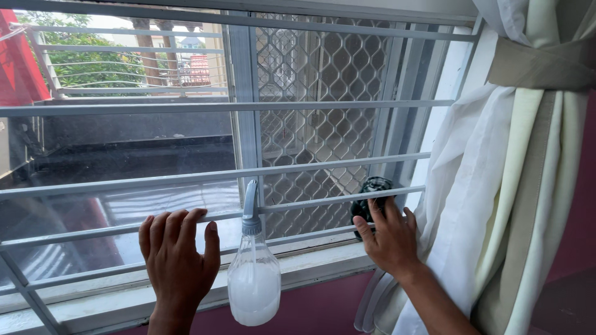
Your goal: The person cleans a window by spraying liquid from a spray bottle onto the window frame and glass, and wiping the surfaces down with a cloth.
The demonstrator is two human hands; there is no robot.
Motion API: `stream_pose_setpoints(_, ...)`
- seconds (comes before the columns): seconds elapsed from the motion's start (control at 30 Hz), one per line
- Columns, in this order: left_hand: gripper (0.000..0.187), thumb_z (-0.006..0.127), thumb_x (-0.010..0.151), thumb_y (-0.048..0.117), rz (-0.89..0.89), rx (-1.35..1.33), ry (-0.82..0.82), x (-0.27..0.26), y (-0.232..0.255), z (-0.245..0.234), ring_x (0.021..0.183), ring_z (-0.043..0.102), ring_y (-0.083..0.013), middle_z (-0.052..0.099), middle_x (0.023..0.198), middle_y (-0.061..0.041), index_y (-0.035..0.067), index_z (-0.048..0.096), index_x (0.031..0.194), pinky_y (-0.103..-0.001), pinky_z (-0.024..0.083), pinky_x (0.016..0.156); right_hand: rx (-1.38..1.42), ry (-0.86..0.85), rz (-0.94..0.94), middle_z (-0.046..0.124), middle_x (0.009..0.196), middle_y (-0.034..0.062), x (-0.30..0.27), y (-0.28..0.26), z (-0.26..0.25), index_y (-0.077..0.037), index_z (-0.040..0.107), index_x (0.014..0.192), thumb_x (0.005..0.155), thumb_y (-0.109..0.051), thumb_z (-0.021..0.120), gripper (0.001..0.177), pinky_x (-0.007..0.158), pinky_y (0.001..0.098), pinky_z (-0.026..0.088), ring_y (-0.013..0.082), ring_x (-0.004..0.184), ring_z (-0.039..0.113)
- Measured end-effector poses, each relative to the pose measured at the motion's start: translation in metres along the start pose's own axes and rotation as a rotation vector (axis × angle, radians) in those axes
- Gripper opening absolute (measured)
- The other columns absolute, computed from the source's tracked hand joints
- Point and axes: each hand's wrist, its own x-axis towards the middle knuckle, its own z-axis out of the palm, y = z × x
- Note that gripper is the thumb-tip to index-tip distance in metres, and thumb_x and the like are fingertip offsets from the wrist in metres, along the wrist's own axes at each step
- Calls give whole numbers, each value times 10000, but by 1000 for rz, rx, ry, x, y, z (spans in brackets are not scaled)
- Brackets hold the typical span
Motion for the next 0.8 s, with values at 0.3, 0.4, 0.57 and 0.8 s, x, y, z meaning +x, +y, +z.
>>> stream_pose_setpoints(0.3, 297, 595, 986, 301, 1, -32, 7, -1, 1, -4, 1236, 557, -284, 662, 1153, -86, 98, 681, 1185, -485, 289, 1234, 102, -70, -170, 382, 1536, 306, 1, -85, -1, -43, 628, 1364, 1043, -552, 365, 657, 1124, 704, 145, 479, 1449, 348)
stream_pose_setpoints(0.4, 295, 586, 986, 292, 15, -44, -5, 0, 0, -7, 1247, 554, -288, 665, 1156, -86, 94, 677, 1185, -482, 292, 1225, 150, 5, -272, 344, 1570, 318, 4, -119, -3, -103, 650, 1324, 1001, -387, 410, 493, 1134, 689, 158, 518, 1434, 327)
stream_pose_setpoints(0.57, 291, 580, 981, 272, 34, -38, 3, 1, 0, -10, 1254, 552, -290, 664, 1160, -89, 96, 674, 1192, -483, 289, 1225, 215, 7, -376, 315, 1615, 276, 14, -141, -11, -127, 614, 1430, 925, -242, 452, 543, 1171, 628, 214, 551, 1429, 307)
stream_pose_setpoints(0.8, 282, 578, 983, 274, 25, -21, -12, 1, 1, -10, 1257, 552, -276, 659, 1158, -70, 108, 664, 1194, -484, 285, 1230, 238, -98, -393, 326, 1624, 181, 16, -128, -18, -189, 647, 1396, 985, -287, 467, 459, 1133, 583, 293, 503, 1423, 320)
